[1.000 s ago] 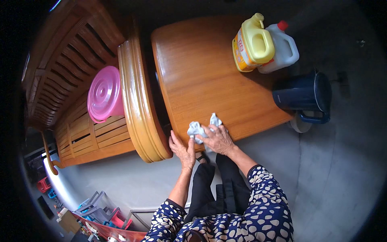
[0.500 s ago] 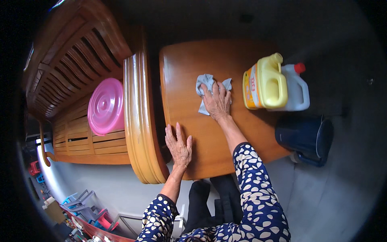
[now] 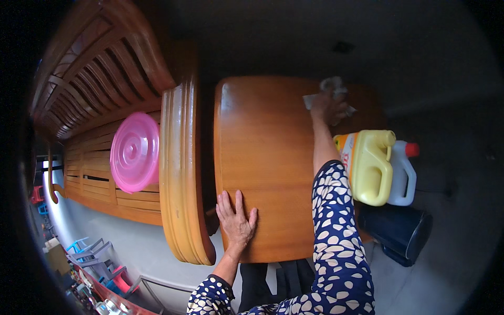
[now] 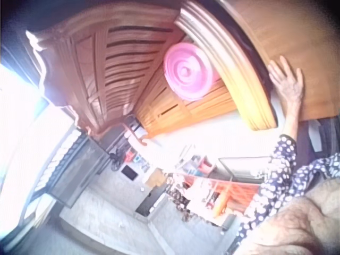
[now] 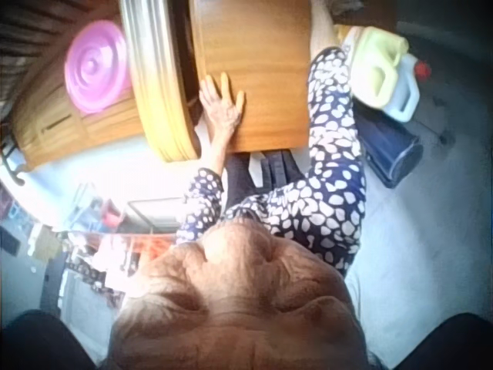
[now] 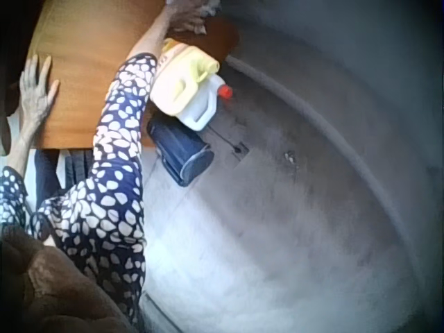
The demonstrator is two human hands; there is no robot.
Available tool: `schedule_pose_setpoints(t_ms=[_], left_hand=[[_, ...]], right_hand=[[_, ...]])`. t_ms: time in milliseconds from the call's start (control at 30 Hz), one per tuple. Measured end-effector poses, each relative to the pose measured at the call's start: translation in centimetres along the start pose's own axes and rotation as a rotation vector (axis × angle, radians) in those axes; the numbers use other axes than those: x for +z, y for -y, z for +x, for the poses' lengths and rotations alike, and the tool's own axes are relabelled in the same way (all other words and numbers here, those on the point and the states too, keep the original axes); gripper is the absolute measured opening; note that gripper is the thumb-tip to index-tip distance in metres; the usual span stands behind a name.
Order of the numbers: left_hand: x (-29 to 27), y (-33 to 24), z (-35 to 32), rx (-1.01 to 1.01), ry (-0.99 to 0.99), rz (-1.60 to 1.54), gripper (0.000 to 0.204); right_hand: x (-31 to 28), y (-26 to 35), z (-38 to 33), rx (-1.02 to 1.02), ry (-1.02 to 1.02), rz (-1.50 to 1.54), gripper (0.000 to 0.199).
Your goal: The person wipes the exterior of a pink plastic basin, a yellow plastic jug, a white plastic jug, and a blue electric kettle using a white cloth. The person handles each item individually, rotating them to clean different sides before placing them back on the wooden table.
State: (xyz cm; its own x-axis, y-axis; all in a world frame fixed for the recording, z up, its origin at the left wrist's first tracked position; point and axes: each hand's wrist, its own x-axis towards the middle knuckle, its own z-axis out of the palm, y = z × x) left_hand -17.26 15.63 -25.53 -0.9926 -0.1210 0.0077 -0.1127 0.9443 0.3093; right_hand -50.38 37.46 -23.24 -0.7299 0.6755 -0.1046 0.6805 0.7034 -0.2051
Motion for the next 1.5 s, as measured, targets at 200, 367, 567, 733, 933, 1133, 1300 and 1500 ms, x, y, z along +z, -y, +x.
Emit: schedule_pose_setpoints(t_ms=[200, 367, 567, 733, 933, 1133, 1300, 1500], left_hand=[[0.1, 0.1, 0.0, -0.016, 0.018, 0.019, 0.073], [0.2, 0.0, 0.2, -0.005, 0.027, 0.01, 0.074], [0.2, 0.2, -0.1, -0.014, 0.013, 0.021, 0.074], [0.0, 0.0, 0.0, -0.009, -0.008, 0.019, 0.072], [0.1, 0.1, 0.2, -0.008, -0.029, -0.013, 0.071], [0.5, 0.3, -0.1, -0.009, -0.03, -0.021, 0.073], [0.2, 0.2, 0.0, -0.01, -0.04, -0.045, 0.072], [0.3, 0.0, 0.1, 0.002, -0.026, -0.024, 0.071]], right_hand=[[-0.6, 2.8, -0.7, 0.042, -0.017, 0.038, 0.04], [3.3, 5.1, -1.8, -0.393, -0.136, -0.103, 0.037], [5.7, 9.7, -8.4, -0.845, -0.129, -0.027, 0.037], [6.5, 8.8, -11.5, -1.231, -0.165, 0.122, 0.039], [4.1, 2.2, -15.6, -1.359, 0.01, 0.176, 0.039], [2.5, -7.4, -18.6, -1.303, -0.006, 0.138, 0.044], [2.4, -7.2, -14.2, -1.109, -0.161, 0.019, 0.048], [2.6, -6.1, -10.2, -0.956, -0.209, 0.084, 0.046]])
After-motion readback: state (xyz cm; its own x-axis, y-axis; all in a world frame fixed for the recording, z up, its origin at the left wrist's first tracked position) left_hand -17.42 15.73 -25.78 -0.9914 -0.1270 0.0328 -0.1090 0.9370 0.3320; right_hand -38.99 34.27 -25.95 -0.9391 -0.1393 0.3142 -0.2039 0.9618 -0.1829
